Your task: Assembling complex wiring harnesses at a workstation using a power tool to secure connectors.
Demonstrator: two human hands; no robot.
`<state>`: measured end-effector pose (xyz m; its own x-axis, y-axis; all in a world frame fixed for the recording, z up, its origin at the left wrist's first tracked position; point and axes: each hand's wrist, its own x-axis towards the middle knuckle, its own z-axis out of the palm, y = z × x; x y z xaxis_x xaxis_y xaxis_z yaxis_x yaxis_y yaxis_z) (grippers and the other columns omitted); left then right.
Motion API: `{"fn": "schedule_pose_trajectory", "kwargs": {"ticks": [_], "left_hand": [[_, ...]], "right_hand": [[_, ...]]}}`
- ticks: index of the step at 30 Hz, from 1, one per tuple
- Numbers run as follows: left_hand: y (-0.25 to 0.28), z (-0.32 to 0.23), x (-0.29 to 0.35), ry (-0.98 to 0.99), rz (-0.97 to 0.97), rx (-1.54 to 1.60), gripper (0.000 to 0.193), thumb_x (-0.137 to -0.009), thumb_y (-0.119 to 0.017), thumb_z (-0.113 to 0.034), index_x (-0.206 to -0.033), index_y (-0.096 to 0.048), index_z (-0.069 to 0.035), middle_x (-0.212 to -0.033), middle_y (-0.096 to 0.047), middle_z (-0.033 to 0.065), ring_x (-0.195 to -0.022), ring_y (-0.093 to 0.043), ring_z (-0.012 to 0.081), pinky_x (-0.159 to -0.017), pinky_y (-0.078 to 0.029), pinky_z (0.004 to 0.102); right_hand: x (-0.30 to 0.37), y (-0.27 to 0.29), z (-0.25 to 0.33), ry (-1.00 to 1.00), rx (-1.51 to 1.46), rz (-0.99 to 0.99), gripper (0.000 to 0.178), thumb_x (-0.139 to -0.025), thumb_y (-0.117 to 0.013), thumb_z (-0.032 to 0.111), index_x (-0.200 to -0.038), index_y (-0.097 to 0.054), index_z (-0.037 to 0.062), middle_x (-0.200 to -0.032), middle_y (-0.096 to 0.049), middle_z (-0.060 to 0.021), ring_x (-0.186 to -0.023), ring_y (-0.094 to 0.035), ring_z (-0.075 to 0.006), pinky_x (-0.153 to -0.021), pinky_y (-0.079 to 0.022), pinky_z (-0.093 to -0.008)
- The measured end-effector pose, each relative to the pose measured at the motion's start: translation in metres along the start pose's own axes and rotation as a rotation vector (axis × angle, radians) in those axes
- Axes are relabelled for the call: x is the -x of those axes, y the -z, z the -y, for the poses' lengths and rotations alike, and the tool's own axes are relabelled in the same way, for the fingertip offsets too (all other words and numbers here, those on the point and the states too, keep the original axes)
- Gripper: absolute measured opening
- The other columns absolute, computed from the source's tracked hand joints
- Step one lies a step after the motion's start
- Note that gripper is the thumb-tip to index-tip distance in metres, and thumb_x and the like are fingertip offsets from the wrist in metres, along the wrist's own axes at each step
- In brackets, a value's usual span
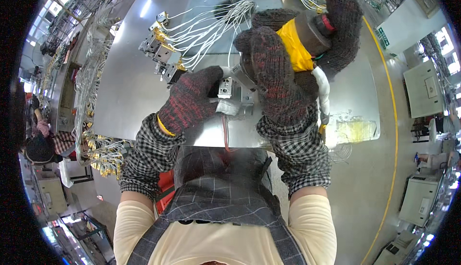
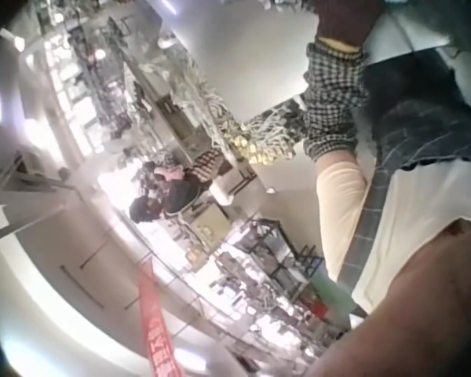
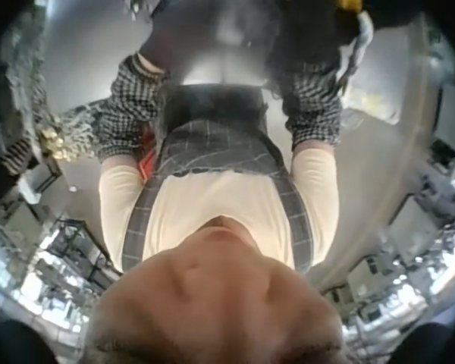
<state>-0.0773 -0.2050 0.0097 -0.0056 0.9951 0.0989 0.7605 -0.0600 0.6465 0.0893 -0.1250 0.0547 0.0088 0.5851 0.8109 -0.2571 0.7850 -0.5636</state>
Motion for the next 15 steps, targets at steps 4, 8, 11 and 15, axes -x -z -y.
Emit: {"fn": "schedule_pose_trajectory", "kwargs": {"ticks": [4,8,11,15], "left_hand": [[-0.002,0.007,-0.003,-0.095,-0.031,-0.025,0.077,-0.064,-0.083,-0.055,-0.12,-0.062,-0.007,-0.096,-0.069,0.0146,-0.09,-0.069,0.0299,-0.078,-0.054,0.0401],[-0.002,0.011,-0.003,-0.063,0.04,0.093,0.078,-0.065,-0.083,-0.052,-0.121,-0.059,-0.004,-0.099,-0.068,0.0163,-0.089,-0.069,0.0313,-0.077,-0.054,0.0409],[0.003,-0.005,0.0,-0.091,0.056,0.073,0.077,-0.066,-0.082,-0.05,-0.126,-0.058,-0.008,-0.112,-0.066,0.0133,-0.1,-0.065,0.0293,-0.087,-0.051,0.0403],[0.02,-0.007,0.024,-0.329,-0.452,-0.629,0.074,-0.067,-0.074,-0.055,-0.132,-0.057,-0.023,-0.135,-0.054,0.0045,-0.123,-0.046,0.0299,-0.109,-0.031,0.0474]], "right_hand": [[0.01,-0.018,0.013,-0.136,-0.119,-0.004,0.072,-0.088,-0.067,0.006,-0.147,-0.025,0.0148,-0.101,-0.064,-0.0193,-0.079,-0.069,-0.0287,-0.07,-0.061,-0.0442],[0.028,0.006,-0.009,-0.375,-0.379,-0.14,0.073,-0.088,-0.067,0.002,-0.146,-0.026,0.0166,-0.112,-0.061,-0.0188,-0.09,-0.068,-0.0277,-0.077,-0.061,-0.0439],[0.029,0.016,-0.02,-0.425,-0.478,-0.227,0.074,-0.087,-0.067,0.001,-0.146,-0.026,0.0177,-0.114,-0.06,-0.0179,-0.092,-0.067,-0.0266,-0.079,-0.061,-0.0429],[0.021,-0.006,-0.017,-0.197,-0.296,-0.096,0.075,-0.086,-0.068,0.002,-0.147,-0.026,0.0178,-0.109,-0.061,-0.0173,-0.087,-0.067,-0.0254,-0.077,-0.06,-0.0416]]}}
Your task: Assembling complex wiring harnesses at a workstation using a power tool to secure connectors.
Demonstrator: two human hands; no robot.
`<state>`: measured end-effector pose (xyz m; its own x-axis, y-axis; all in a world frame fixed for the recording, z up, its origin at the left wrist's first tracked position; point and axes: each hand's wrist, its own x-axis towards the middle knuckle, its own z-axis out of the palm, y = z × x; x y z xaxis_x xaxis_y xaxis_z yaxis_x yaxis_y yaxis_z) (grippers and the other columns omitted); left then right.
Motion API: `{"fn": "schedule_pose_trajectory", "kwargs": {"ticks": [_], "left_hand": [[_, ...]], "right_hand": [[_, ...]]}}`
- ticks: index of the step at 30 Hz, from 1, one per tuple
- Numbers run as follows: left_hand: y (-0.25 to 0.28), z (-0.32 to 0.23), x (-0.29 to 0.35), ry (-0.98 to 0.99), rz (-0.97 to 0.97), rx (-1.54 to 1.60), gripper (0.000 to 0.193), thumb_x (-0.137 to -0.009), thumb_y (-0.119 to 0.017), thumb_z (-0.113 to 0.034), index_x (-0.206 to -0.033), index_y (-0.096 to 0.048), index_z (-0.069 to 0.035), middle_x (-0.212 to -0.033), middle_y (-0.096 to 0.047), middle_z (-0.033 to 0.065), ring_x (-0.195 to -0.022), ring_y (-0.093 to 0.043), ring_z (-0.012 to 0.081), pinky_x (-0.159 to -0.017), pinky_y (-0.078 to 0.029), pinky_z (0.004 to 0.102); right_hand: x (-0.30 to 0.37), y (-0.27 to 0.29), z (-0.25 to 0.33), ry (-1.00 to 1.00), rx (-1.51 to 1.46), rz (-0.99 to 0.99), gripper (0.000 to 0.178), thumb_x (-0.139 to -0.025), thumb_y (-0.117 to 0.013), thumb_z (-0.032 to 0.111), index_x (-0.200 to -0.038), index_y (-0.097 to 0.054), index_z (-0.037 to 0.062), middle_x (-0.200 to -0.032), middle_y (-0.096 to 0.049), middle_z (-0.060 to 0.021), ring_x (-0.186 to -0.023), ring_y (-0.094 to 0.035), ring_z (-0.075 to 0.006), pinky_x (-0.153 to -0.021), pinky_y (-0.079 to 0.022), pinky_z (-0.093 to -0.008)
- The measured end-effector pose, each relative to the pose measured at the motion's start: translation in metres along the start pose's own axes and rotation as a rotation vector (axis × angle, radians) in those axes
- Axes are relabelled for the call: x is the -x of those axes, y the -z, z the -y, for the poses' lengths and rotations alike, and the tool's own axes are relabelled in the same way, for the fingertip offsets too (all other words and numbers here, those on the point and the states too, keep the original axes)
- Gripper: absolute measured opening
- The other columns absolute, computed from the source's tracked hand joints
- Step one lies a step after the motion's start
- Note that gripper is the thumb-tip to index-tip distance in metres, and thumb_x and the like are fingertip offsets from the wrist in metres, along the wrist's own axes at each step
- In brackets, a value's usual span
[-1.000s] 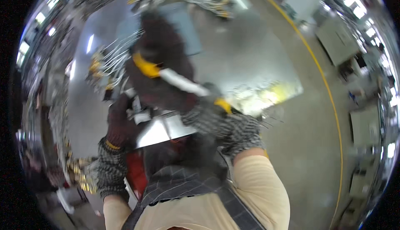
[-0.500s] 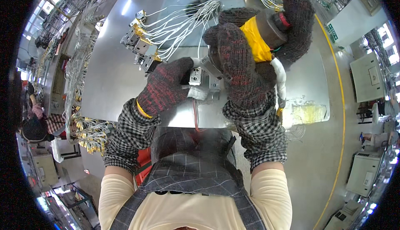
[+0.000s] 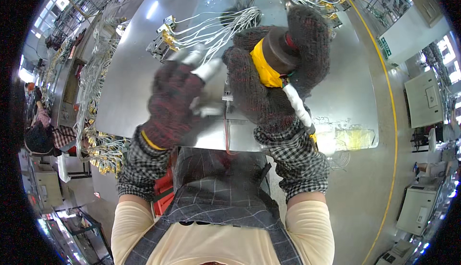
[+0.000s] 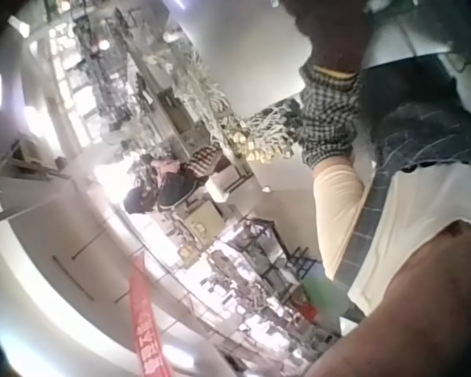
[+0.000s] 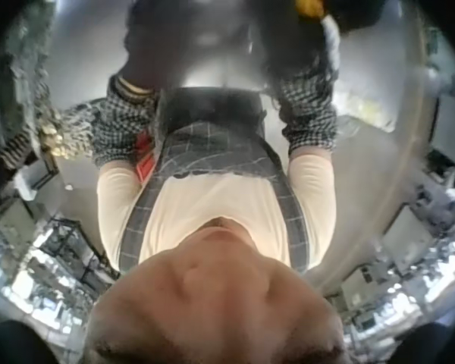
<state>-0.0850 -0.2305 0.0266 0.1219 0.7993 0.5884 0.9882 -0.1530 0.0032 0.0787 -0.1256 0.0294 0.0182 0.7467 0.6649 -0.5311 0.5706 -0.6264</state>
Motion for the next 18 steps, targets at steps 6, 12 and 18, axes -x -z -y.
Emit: {"fn": "schedule_pose_trajectory", "kwargs": {"ticks": [6,12,18], "left_hand": [[-0.001,0.074,0.002,0.222,0.133,0.103,0.048,-0.075,-0.078,-0.023,-0.12,-0.064,-0.016,-0.129,-0.058,0.011,-0.122,-0.052,0.0364,-0.098,-0.047,0.044],[0.022,0.112,-0.02,0.294,0.188,0.713,0.038,-0.071,-0.078,-0.011,-0.108,-0.07,-0.011,-0.101,-0.064,0.0094,-0.085,-0.062,0.0169,-0.079,-0.052,0.0303],[0.014,0.112,-0.038,0.004,0.047,0.053,0.029,-0.082,-0.066,-0.01,-0.111,-0.067,-0.013,-0.112,-0.062,0.0071,-0.101,-0.06,0.0229,-0.092,-0.048,0.038]], "right_hand": [[-0.008,-0.012,0.008,0.155,0.189,0.122,0.077,-0.085,-0.07,0.004,-0.147,-0.026,0.0179,-0.102,-0.062,-0.0163,-0.081,-0.067,-0.0236,-0.073,-0.06,-0.0396],[-0.009,-0.009,0.013,0.223,0.316,0.169,0.077,-0.085,-0.071,0.004,-0.146,-0.027,0.0176,-0.097,-0.064,-0.0165,-0.075,-0.067,-0.0233,-0.069,-0.061,-0.0386],[-0.004,-0.023,0.014,-0.071,-0.15,-0.102,0.074,-0.085,-0.069,0.0,-0.145,-0.03,0.0172,-0.094,-0.066,-0.0199,-0.073,-0.069,-0.0272,-0.062,-0.062,-0.0389]]}}
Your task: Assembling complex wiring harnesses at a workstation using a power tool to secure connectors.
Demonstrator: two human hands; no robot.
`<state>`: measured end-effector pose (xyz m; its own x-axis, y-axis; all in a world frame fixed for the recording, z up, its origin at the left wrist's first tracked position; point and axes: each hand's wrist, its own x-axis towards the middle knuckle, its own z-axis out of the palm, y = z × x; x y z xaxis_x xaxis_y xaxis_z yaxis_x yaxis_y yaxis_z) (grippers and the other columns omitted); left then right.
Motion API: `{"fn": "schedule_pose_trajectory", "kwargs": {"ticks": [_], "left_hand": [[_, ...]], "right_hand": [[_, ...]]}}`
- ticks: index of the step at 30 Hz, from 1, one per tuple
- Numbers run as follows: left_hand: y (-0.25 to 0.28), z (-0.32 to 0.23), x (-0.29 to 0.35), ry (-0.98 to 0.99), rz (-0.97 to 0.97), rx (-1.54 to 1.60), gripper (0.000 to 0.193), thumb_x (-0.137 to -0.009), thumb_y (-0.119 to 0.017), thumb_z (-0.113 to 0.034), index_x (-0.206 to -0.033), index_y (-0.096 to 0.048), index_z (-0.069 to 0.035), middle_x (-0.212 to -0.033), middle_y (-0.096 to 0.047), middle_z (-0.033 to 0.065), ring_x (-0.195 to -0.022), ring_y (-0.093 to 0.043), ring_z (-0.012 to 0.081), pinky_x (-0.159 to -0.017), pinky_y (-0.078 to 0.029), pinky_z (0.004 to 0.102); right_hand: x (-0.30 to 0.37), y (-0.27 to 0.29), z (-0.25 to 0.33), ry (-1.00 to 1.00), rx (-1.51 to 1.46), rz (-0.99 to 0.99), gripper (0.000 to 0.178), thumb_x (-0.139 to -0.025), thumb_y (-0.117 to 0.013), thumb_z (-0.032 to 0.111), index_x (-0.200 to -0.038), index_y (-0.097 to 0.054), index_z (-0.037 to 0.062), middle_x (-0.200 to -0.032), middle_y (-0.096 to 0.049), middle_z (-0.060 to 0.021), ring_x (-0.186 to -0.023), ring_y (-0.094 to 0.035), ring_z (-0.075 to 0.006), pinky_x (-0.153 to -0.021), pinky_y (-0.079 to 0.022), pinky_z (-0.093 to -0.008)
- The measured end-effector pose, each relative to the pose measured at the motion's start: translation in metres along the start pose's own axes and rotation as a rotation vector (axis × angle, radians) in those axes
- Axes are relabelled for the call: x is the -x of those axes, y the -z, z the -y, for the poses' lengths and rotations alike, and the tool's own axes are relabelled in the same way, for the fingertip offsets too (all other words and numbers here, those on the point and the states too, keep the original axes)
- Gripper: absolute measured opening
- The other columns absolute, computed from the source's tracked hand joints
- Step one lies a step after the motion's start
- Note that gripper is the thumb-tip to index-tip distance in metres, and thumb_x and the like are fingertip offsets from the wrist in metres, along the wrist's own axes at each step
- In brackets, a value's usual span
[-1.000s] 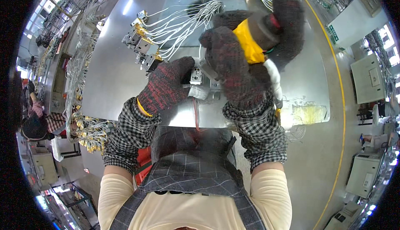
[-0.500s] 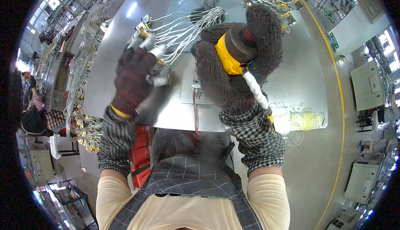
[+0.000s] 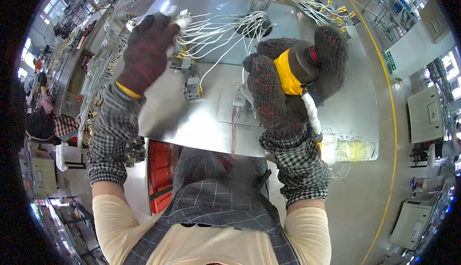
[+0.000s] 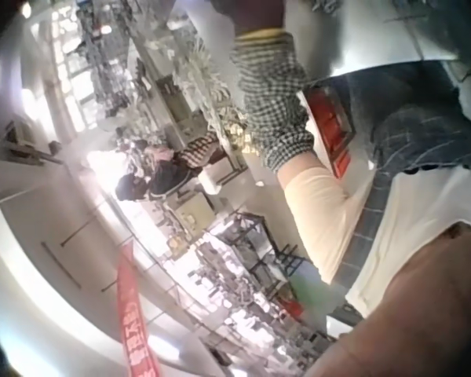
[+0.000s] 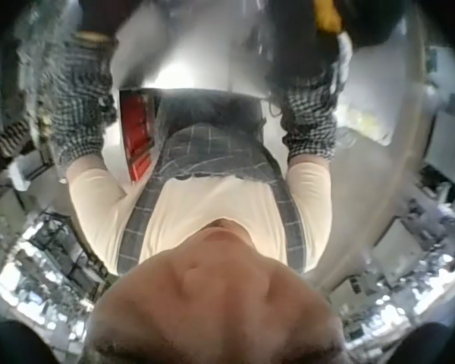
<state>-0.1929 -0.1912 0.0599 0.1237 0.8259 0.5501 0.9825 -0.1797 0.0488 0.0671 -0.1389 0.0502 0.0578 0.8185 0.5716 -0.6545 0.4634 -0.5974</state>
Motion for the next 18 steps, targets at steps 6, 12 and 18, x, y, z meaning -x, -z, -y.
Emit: {"fn": "schedule_pose_trajectory", "kwargs": {"ticks": [6,12,18], "left_hand": [[-0.037,-0.042,0.049,-0.509,0.532,-0.529,0.033,-0.09,-0.053,-0.02,-0.122,-0.053,-0.013,-0.113,-0.059,0.0054,-0.117,-0.051,0.0237,-0.101,-0.042,0.0409],[-0.022,-0.045,0.026,-0.501,0.763,-0.342,0.044,-0.09,-0.058,-0.021,-0.13,-0.049,-0.004,-0.121,-0.058,0.0113,-0.116,-0.056,0.0236,-0.103,-0.044,0.0361],[-0.021,-0.074,0.046,0.526,0.412,1.377,0.06,-0.079,-0.077,-0.012,-0.133,-0.052,-0.004,-0.107,-0.064,0.009,-0.095,-0.063,0.0164,-0.084,-0.052,0.0326]], "right_hand": [[-0.003,0.007,0.003,0.102,0.224,0.12,0.074,-0.085,-0.068,0.0,-0.145,-0.029,0.0184,-0.095,-0.065,-0.0191,-0.073,-0.069,-0.0263,-0.066,-0.062,-0.0391],[-0.002,0.006,0.003,0.098,0.244,0.085,0.077,-0.085,-0.068,0.001,-0.147,-0.026,0.0191,-0.096,-0.064,-0.0174,-0.073,-0.068,-0.0245,-0.069,-0.061,-0.0402],[0.003,-0.006,0.008,0.107,0.296,0.069,0.075,-0.085,-0.069,0.005,-0.146,-0.025,0.0137,-0.092,-0.065,-0.0177,-0.073,-0.068,-0.0248,-0.067,-0.06,-0.0399]]}}
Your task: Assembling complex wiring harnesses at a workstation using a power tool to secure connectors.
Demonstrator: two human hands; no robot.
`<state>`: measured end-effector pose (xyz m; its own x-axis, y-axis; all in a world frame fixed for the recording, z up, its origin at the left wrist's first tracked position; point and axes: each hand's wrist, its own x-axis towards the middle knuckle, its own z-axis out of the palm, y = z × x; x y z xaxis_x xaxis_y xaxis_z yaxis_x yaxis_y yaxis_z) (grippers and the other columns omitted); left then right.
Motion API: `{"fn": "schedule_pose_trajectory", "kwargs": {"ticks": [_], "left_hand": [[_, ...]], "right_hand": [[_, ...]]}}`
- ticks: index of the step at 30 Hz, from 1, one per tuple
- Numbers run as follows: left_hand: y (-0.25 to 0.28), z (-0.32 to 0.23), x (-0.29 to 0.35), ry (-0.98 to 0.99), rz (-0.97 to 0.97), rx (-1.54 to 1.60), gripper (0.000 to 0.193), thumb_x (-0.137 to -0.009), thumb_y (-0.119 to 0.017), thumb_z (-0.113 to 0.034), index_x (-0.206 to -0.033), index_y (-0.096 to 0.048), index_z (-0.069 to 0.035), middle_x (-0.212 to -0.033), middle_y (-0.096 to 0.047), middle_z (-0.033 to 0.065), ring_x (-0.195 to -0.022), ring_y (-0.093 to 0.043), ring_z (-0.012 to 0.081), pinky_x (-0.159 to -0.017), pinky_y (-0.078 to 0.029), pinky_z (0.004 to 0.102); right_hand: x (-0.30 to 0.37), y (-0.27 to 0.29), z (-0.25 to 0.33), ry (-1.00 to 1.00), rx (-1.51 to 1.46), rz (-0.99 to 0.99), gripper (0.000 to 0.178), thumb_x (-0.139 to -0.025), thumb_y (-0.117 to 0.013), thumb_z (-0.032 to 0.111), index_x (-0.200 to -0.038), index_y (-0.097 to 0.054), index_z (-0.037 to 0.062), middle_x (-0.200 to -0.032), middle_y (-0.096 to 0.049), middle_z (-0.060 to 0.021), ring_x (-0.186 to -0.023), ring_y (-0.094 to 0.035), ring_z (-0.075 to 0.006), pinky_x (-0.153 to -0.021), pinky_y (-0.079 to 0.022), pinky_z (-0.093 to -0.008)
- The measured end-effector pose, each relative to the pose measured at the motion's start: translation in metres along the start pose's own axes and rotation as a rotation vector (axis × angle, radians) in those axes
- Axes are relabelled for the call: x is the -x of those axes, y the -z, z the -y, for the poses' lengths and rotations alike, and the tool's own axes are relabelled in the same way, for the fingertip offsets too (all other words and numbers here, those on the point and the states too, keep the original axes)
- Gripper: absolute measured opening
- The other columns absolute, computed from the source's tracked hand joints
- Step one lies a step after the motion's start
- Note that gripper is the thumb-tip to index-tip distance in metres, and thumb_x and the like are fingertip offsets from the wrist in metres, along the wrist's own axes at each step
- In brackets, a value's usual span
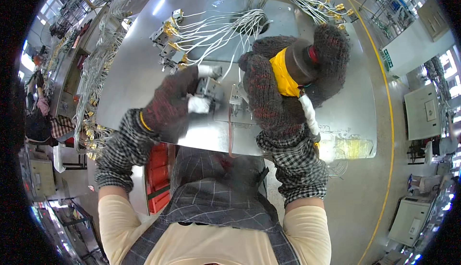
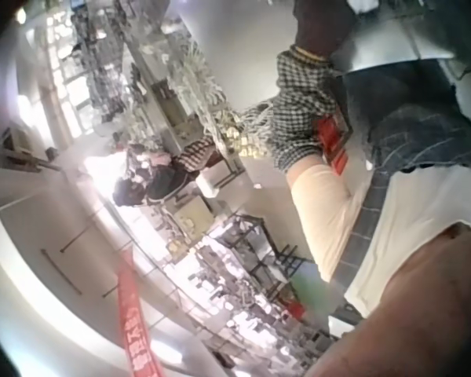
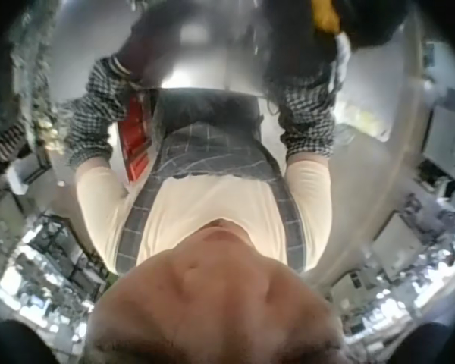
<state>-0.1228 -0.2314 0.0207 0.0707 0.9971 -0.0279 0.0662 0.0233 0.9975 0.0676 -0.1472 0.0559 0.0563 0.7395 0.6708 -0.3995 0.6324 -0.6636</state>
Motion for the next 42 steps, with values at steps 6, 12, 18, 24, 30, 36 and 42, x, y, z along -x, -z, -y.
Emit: {"fn": "schedule_pose_trajectory", "kwargs": {"ticks": [6,12,18,24,30,36,42], "left_hand": [[-0.032,0.013,-0.006,-0.387,-0.235,-0.522,0.062,-0.073,-0.083,-0.023,-0.128,-0.059,-0.008,-0.099,-0.066,0.0119,-0.085,-0.067,0.0216,-0.076,-0.054,0.0339],[-0.033,0.014,-0.026,-0.29,-0.108,-0.406,0.068,-0.071,-0.085,-0.029,-0.13,-0.058,-0.006,-0.111,-0.065,0.0105,-0.098,-0.064,0.0178,-0.087,-0.052,0.0326],[-0.038,0.004,-0.033,-0.159,-0.091,-0.725,0.072,-0.069,-0.085,-0.04,-0.127,-0.059,-0.006,-0.1,-0.067,0.0145,-0.09,-0.067,0.0224,-0.08,-0.053,0.0352],[-0.044,0.005,-0.032,-0.153,-0.096,-0.743,0.069,-0.068,-0.086,-0.04,-0.122,-0.061,-0.005,-0.101,-0.069,0.015,-0.09,-0.069,0.0273,-0.08,-0.055,0.0375],[-0.043,0.012,-0.032,-0.065,-0.084,-0.648,0.075,-0.067,-0.084,-0.045,-0.124,-0.059,-0.004,-0.1,-0.07,0.0149,-0.092,-0.07,0.029,-0.082,-0.055,0.0396],[-0.044,-0.014,-0.012,-0.118,-0.1,-0.699,0.078,-0.071,-0.083,-0.037,-0.136,-0.05,-0.01,-0.115,-0.066,0.0139,-0.091,-0.069,0.03,-0.079,-0.055,0.0419],[-0.017,0.0,0.005,-0.099,-0.369,-1.601,0.061,-0.076,-0.072,-0.022,-0.134,-0.054,-0.024,-0.116,-0.063,0.0098,-0.093,-0.066,0.0268,-0.073,-0.054,0.042]], "right_hand": [[-0.012,0.012,-0.008,0.078,0.076,0.028,0.065,-0.088,-0.064,0.013,-0.141,-0.027,0.0028,-0.083,-0.068,-0.0171,-0.072,-0.069,-0.0243,-0.066,-0.058,-0.0359],[-0.028,0.02,-0.011,0.212,-0.027,0.038,0.07,-0.086,-0.065,0.018,-0.143,-0.027,0.0044,-0.086,-0.066,-0.018,-0.07,-0.067,-0.0267,-0.066,-0.058,-0.041],[-0.016,0.008,0.001,0.033,-0.024,-0.052,0.079,-0.082,-0.069,0.012,-0.147,-0.024,0.0141,-0.091,-0.064,-0.018,-0.067,-0.067,-0.0288,-0.063,-0.06,-0.0434],[-0.016,0.011,-0.004,0.11,0.055,-0.02,0.075,-0.083,-0.067,0.009,-0.145,-0.026,0.0144,-0.091,-0.064,-0.018,-0.068,-0.068,-0.0272,-0.064,-0.06,-0.043],[-0.002,0.006,0.003,-0.092,-0.124,0.058,0.077,-0.085,-0.071,0.007,-0.146,-0.024,0.0132,-0.102,-0.063,-0.0173,-0.079,-0.068,-0.025,-0.07,-0.061,-0.0422],[0.002,0.02,-0.015,0.053,0.122,0.167,0.078,-0.086,-0.07,0.005,-0.147,-0.022,0.014,-0.11,-0.06,-0.0148,-0.087,-0.066,-0.0224,-0.074,-0.061,-0.0412],[-0.008,0.012,-0.013,0.131,0.087,0.115,0.074,-0.087,-0.068,0.007,-0.146,-0.022,0.0114,-0.105,-0.062,-0.0156,-0.08,-0.067,-0.023,-0.071,-0.061,-0.0401]]}}
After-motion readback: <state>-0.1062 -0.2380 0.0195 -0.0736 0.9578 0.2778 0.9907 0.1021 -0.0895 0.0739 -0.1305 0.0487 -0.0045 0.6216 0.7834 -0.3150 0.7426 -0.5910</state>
